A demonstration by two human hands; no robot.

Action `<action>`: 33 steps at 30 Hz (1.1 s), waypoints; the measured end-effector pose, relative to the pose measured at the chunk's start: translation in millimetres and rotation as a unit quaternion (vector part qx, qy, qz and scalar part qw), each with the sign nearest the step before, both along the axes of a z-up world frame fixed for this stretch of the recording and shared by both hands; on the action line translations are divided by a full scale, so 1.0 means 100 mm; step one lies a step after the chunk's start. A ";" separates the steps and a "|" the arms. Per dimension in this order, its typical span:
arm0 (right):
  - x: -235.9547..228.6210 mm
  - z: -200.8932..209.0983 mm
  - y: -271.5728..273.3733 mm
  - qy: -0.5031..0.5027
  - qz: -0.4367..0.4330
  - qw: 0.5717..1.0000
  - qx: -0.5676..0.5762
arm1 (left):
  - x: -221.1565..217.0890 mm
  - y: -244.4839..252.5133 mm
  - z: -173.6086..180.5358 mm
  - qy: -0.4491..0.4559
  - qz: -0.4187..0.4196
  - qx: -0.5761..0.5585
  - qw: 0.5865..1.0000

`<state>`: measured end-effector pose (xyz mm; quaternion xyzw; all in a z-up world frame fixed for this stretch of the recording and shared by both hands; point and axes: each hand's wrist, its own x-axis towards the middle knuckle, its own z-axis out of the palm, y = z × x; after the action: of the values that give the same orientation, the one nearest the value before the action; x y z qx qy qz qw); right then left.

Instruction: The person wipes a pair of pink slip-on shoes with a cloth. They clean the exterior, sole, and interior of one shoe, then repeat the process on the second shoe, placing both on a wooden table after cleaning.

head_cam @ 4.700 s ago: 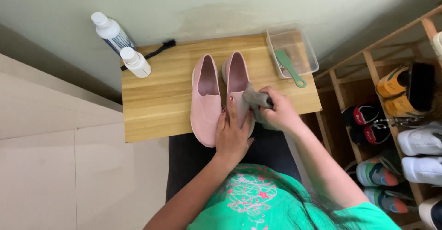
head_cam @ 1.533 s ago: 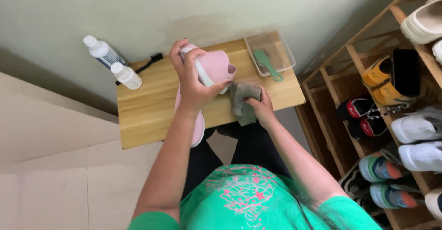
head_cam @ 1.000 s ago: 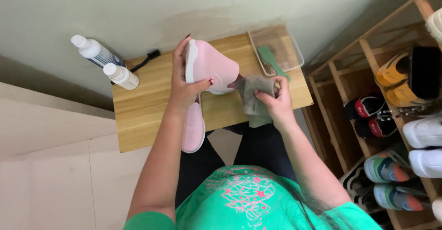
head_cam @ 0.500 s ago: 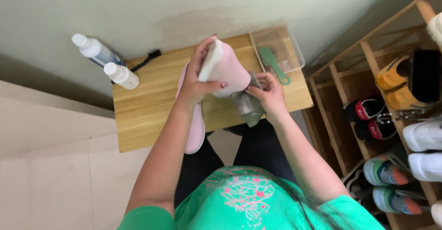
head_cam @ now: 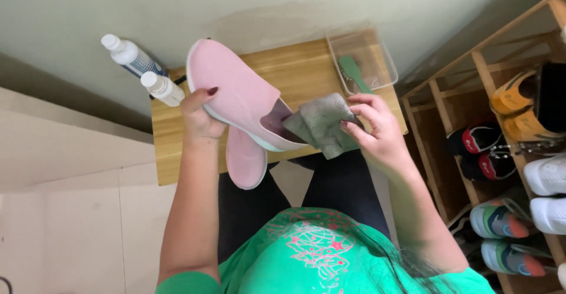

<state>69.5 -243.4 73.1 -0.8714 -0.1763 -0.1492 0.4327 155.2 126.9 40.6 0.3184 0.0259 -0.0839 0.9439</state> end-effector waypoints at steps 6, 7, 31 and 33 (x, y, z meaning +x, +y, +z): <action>-0.19 0.32 0.14 0.103 0.046 0.991 0.068 | -0.31 0.00 0.66 -0.080 0.049 -0.023 0.995; -0.20 0.37 0.14 0.104 0.048 0.991 0.067 | -0.32 0.02 0.63 -0.079 0.051 -0.023 0.995; -0.06 -0.30 0.48 0.163 0.036 0.974 0.152 | -0.27 -0.17 0.14 -0.043 -0.002 -0.006 0.999; 0.14 -0.79 0.45 0.224 -0.054 0.957 0.177 | -0.14 -0.17 -0.20 -0.006 -0.036 0.015 0.999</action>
<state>83.1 -198.0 -6.2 -0.8003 0.0020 -0.0021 0.5996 140.9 109.7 21.0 0.3335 0.0102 -0.1159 0.9355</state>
